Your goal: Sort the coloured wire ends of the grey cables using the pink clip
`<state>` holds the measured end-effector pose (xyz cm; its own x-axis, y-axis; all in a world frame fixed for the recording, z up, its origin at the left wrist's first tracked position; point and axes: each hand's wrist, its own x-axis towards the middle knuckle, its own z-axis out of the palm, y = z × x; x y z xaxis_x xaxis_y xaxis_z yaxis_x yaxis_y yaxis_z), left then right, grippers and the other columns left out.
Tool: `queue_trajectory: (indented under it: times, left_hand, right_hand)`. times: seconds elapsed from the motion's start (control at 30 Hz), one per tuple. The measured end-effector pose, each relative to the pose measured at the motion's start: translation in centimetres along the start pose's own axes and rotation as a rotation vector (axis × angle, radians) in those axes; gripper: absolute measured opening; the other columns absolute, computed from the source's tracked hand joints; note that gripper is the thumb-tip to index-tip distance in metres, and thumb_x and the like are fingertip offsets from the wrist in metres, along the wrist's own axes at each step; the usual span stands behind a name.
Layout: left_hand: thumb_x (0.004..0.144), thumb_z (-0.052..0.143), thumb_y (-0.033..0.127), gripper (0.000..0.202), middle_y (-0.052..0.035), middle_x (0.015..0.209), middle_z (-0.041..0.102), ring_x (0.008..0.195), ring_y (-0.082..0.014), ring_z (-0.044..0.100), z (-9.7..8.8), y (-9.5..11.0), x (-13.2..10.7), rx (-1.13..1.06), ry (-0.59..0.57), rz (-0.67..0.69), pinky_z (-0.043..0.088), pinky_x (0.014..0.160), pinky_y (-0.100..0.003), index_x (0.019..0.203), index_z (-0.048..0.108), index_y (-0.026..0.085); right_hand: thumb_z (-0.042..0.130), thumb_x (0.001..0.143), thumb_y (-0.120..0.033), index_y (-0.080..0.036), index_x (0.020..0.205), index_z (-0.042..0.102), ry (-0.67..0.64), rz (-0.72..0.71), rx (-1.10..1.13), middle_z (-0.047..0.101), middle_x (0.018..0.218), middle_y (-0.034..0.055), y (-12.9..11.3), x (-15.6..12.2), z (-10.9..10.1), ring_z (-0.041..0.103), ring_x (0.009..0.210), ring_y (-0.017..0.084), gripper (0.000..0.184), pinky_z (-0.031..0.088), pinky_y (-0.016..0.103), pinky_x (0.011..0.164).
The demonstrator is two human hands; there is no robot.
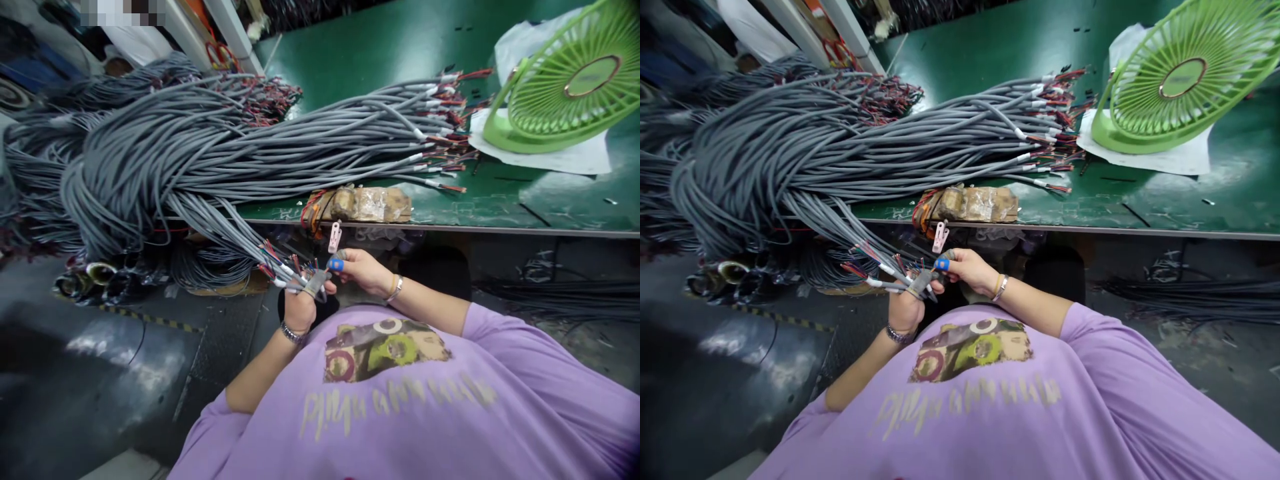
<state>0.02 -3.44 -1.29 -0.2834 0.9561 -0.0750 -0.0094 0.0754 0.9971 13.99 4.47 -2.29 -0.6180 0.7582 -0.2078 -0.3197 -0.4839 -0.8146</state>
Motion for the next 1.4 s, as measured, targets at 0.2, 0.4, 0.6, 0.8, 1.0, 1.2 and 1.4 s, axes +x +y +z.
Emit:
queue_trajectory:
  times: [0.2, 0.4, 0.6, 0.8, 1.0, 1.2, 1.4]
  left_hand:
    - [0.078, 0.067, 0.039, 0.027, -0.0044, 0.06, 0.07, 0.057, -0.0174, 0.068, 0.2, 0.7, -0.1, -0.066, 0.055, 0.002, 0.054, 0.055, -0.027, 0.062, 0.068, 0.016]
    - [0.077, 0.067, 0.042, 0.03, -0.0042, 0.057, 0.069, 0.055, -0.0182, 0.068, 0.4, 0.9, 0.1, -0.042, 0.065, -0.003, 0.052, 0.051, -0.027, 0.061, 0.066, 0.017]
    - [0.077, 0.069, 0.04, 0.028, -0.0042, 0.058, 0.07, 0.057, -0.018, 0.068, 0.6, 0.4, 0.0, -0.032, 0.042, 0.013, 0.052, 0.052, -0.026, 0.062, 0.066, 0.016]
    - [0.077, 0.067, 0.042, 0.029, -0.0041, 0.058, 0.069, 0.055, -0.0174, 0.068, 0.5, 0.1, 0.0, -0.013, 0.102, -0.009, 0.052, 0.051, -0.026, 0.063, 0.066, 0.017]
    - [0.075, 0.068, 0.042, 0.03, -0.0031, 0.054, 0.067, 0.05, -0.0158, 0.065, 0.6, 0.7, 0.0, -0.043, 0.116, -0.017, 0.05, 0.049, -0.025, 0.06, 0.066, 0.016]
    - [0.078, 0.066, 0.041, 0.033, -0.0038, 0.056, 0.067, 0.053, -0.0157, 0.065, 0.5, 0.3, 0.0, 0.018, 0.043, 0.011, 0.049, 0.05, -0.025, 0.056, 0.064, 0.017]
    - [0.08, 0.065, 0.039, 0.032, -0.0038, 0.057, 0.068, 0.053, -0.0157, 0.064, 0.4, 0.0, -0.2, 0.043, 0.028, 0.03, 0.048, 0.05, -0.025, 0.055, 0.064, 0.018]
  right_hand:
    - [0.084, 0.059, -0.043, -0.015, 0.069, 0.054, 0.04, 0.061, 0.112, 0.053, 0.057, -0.005, 0.2, -0.1, -0.7, 0.04, 0.047, 0.005, 0.042, 0.036, 0.02, 0.047]
    - [0.084, 0.06, -0.039, -0.015, 0.084, 0.061, -0.104, 0.072, 0.056, 0.052, 0.058, -0.0058, -0.4, -0.5, -0.3, 0.045, 0.052, 0.006, 0.041, 0.039, 0.02, 0.051]
    - [0.085, 0.056, -0.043, -0.015, 0.075, 0.058, -0.029, -0.006, -0.032, 0.059, 0.064, -0.0025, -0.8, -0.5, 0.8, 0.048, 0.055, 0.008, 0.044, 0.036, 0.021, 0.051]
    - [0.083, 0.057, -0.04, -0.015, 0.069, 0.058, 0.055, -0.002, -0.007, 0.055, 0.057, -0.0041, -0.2, -0.3, 0.4, 0.042, 0.049, 0.006, 0.038, 0.034, 0.021, 0.048]
    - [0.081, 0.061, -0.036, -0.016, 0.073, 0.057, 0.016, 0.067, 0.08, 0.048, 0.054, -0.0068, -0.4, -0.3, -0.4, 0.041, 0.049, 0.006, 0.033, 0.039, 0.021, 0.05]
    - [0.074, 0.073, -0.042, -0.015, 0.083, 0.058, -0.21, 0.014, -0.021, 0.058, 0.055, -0.0023, -1.3, -0.1, 0.8, 0.053, 0.051, 0.01, 0.033, 0.035, 0.021, 0.049]
    - [0.076, 0.07, -0.048, -0.016, 0.075, 0.054, -0.141, -0.004, -0.074, 0.056, 0.046, -0.0033, -1.0, 0.2, 1.9, 0.05, 0.041, 0.01, 0.039, 0.03, 0.021, 0.046]
